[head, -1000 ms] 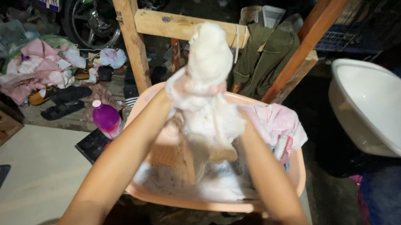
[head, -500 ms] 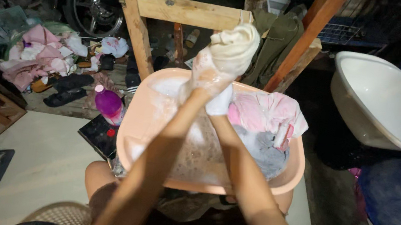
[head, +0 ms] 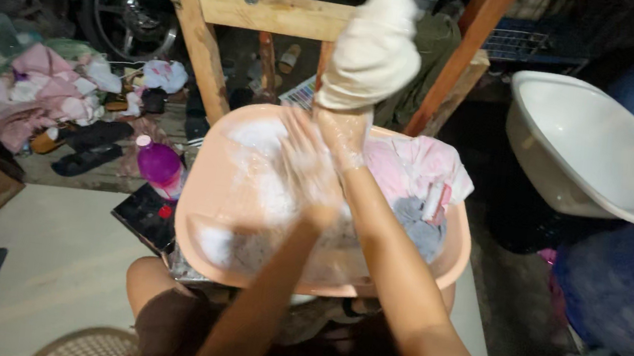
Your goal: The person washes clothes by hand in a pink plastic basin filled with soapy water, scrubbing and wringing a white shirt and other garments.
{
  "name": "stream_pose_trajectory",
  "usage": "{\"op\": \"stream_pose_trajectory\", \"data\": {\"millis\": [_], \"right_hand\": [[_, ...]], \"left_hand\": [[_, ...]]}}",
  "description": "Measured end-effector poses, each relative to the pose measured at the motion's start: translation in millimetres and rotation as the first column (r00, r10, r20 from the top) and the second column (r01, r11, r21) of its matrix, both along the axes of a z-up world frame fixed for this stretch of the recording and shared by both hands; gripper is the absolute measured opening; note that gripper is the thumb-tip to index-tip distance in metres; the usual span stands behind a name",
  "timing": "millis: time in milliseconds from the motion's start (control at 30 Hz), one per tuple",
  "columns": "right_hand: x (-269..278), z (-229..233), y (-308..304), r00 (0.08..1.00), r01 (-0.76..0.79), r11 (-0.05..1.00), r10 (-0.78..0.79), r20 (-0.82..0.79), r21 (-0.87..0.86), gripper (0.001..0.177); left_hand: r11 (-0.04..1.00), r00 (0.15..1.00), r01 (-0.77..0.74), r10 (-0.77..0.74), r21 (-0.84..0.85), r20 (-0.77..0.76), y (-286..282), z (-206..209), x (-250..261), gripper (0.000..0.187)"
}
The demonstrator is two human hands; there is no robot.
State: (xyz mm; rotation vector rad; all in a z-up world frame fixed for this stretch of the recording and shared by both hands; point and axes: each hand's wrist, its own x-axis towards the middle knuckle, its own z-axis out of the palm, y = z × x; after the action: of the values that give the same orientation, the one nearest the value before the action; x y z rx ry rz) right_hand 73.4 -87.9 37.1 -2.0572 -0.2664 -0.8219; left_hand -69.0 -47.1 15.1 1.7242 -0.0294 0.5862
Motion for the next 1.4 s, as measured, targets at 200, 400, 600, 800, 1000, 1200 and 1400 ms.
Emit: {"op": "stream_pose_trajectory", "data": {"millis": [200,400,600,800,1000,1200,1400], "right_hand": [[-23.8,25.2,-10.2,0.977,-0.193,0.945,0.209,-0.031,0.263,0.026],[-11.4,31.9,-21.9,0.852,-0.233,0.797,0.444,-0.278,0.557,0.022],[-15.1,29.7,-33.9,0.574,-0.442,0.475,0.802,-0.166,0.761,0.036],[3.9,-43.8,-71.1,0.241,-0.169,0.289,0.939,-0.244,0.942,0.068],[16.0,-102.7,-44.0,0.554,-0.535,0.715,0.699,-0.452,0.451,0.044],[-9.5,-104.9,-17.2,0.906,-0.343,0.937,0.349,-0.238,0.069,0.03],[-21.7,-91.2,-28.3,0.976,-0.212,0.977,0.211,-0.055,-0.021,0.019]], "left_hand": [[0.979,0.986,0.166,-0.168,-0.114,-0.004,16.5,-13.7,78.6,0.051],[0.924,0.925,0.35,-0.367,-0.152,-0.101,46.4,2.9,113.2,0.049],[0.727,0.671,0.65,-0.686,-0.222,-0.282,69.7,27.8,117.9,0.047],[0.534,0.54,0.655,-0.826,-0.534,-0.164,64.6,20.6,129.1,0.046],[0.892,0.842,0.381,-0.444,-0.245,-0.306,64.0,2.2,152.2,0.049],[0.969,0.875,0.072,-0.174,-0.235,-0.452,58.9,6.1,140.5,0.04],[0.855,0.932,0.095,-0.257,-0.51,-0.257,81.3,2.2,180.8,0.023]]}}
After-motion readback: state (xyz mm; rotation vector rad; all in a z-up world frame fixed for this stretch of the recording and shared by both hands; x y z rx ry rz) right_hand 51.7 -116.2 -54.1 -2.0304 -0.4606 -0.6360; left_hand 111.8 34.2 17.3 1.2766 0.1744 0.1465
